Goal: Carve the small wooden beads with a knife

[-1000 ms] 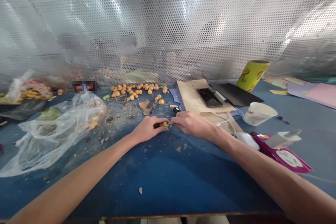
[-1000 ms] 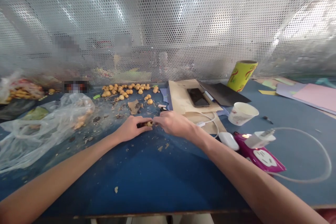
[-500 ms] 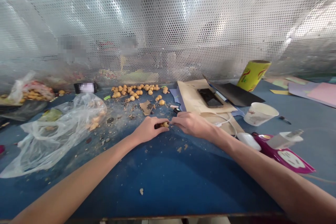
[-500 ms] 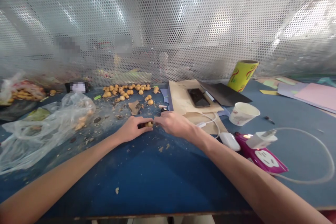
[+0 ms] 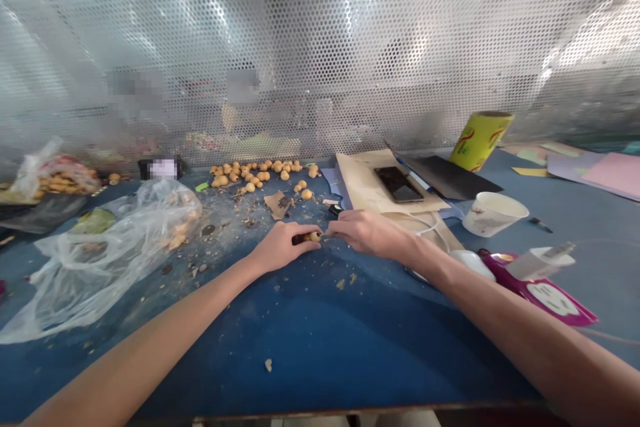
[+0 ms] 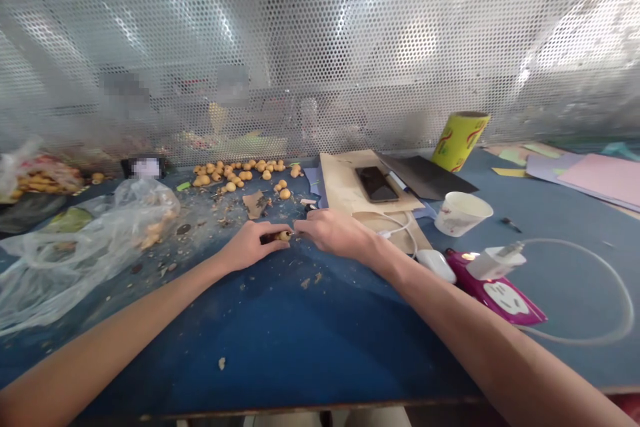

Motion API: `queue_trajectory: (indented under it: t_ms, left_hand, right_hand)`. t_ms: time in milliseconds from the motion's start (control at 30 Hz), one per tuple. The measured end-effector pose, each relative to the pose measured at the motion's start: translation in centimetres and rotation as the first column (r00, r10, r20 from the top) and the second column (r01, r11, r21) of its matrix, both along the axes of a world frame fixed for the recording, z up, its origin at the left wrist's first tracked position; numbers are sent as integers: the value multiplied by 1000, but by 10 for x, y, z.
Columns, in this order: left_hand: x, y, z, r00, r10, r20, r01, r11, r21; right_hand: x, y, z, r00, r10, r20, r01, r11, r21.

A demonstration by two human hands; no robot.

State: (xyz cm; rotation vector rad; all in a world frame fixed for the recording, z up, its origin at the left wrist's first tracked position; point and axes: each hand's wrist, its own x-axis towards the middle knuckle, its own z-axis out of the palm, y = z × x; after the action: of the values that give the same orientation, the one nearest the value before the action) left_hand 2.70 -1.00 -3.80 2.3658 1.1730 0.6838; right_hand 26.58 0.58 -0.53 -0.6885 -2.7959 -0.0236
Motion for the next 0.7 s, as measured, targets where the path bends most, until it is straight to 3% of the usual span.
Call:
queue_trajectory:
  t_ms: [167,400,700]
  left_hand:
    - [0,1,-1,1000,9,16,-9,1000,11]
    - [0,1,-2,1000,7,20,-7,1000,6]
    - [0,0,0,1000,22,12,-22,1000,15]
  right_hand:
    - [2,4,-5,998,19,65,-18,1000,-17]
    - [9,5,-8,984,-16,-180,22,999,30]
    - [3,5,-14,985,8,-172,0,999,46]
